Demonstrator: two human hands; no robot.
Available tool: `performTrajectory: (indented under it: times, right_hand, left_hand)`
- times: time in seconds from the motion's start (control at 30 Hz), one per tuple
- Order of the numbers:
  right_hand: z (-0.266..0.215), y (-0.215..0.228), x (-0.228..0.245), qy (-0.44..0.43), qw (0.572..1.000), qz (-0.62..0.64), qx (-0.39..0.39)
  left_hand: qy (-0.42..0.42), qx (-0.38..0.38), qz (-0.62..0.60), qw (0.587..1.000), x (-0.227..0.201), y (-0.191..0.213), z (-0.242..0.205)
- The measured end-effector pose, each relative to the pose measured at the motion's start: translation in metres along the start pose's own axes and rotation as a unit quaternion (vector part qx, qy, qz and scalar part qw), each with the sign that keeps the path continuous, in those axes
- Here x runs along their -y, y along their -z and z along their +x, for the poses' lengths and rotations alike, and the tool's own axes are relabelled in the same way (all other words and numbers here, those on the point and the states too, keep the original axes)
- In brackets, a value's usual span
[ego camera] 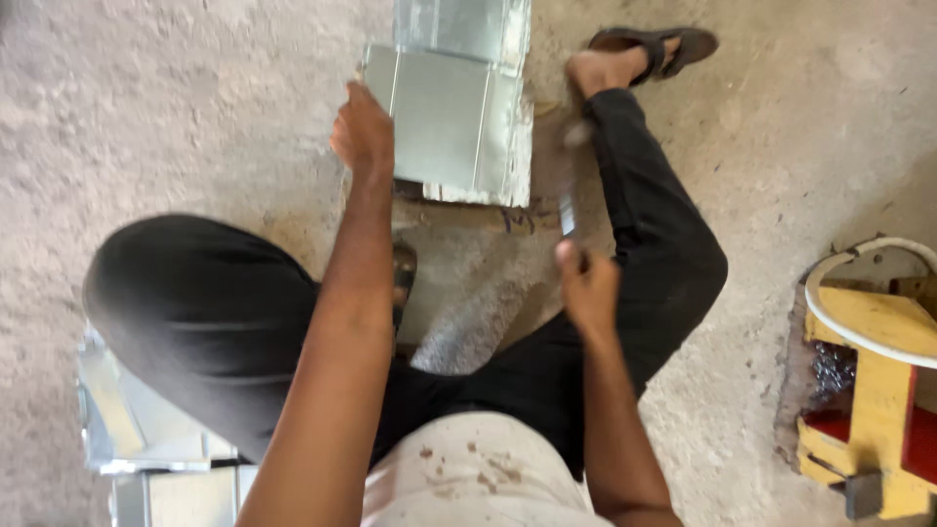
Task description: The person sits on the floor and uses a hammer to repeatedly strike a rectangular metal sheet placed on a wooden block. They adjust the sheet's position and orientation between strikes to flatten or shape it.
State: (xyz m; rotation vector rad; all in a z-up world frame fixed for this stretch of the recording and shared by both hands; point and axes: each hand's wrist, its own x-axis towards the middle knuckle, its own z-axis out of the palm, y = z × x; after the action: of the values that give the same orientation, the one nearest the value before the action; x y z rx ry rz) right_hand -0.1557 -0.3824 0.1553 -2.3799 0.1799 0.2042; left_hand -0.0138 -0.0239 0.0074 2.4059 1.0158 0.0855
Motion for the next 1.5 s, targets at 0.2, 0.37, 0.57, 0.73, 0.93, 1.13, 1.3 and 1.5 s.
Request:
performTrajectory:
  times: [0.2, 0.37, 0.57, 0.73, 0.93, 1.13, 1.3, 1.5]
  right_hand:
    - [-0.017, 0.086, 0.092, 0.227, 0.892, 0.378, -0.100]
    - [-0.007, 0.030, 0.030, 0.300, 0.858, 0.378, -0.176]
    - [-0.021, -0.044, -0.040, 0.021, 0.992, 0.090, 0.088]
    - [-0.017, 0.029, 0.024, -0.038, 0.947, 0.316, 0.032]
    - [0.016, 0.015, 0.013, 0.191, 0.911, 0.351, -0.097]
    - [0.041, -0.045, -0.031, 0.026, 0.994, 0.043, 0.098]
    - [0.029, 0.001, 0.025, 0.046, 0.972, 0.229, 0.023]
    - [0.043, -0.047, 0.002, 0.159, 0.977, 0.134, -0.050]
  left_hand:
    - [0.001, -0.011, -0.012, 1.000, -0.001, 0.006, -0.008]
    - [-0.010, -0.026, -0.012, 1.000, -0.001, 0.000, -0.007]
    - [-0.002, 0.017, -0.048, 0.999, 0.006, -0.007, 0.001]
    - [-0.061, -0.051, -0.014, 0.997, 0.007, -0.009, -0.001]
    - [-0.056, -0.015, -0.006, 0.998, 0.005, -0.004, 0.000]
    - [-0.052, -0.004, 0.003, 0.999, 0.004, 0.002, -0.001]
    - [-0.068, 0.019, -0.006, 0.998, 0.012, 0.002, 0.004]
    - [-0.092, 0.015, 0.035, 0.995, 0.012, -0.006, 0.007]
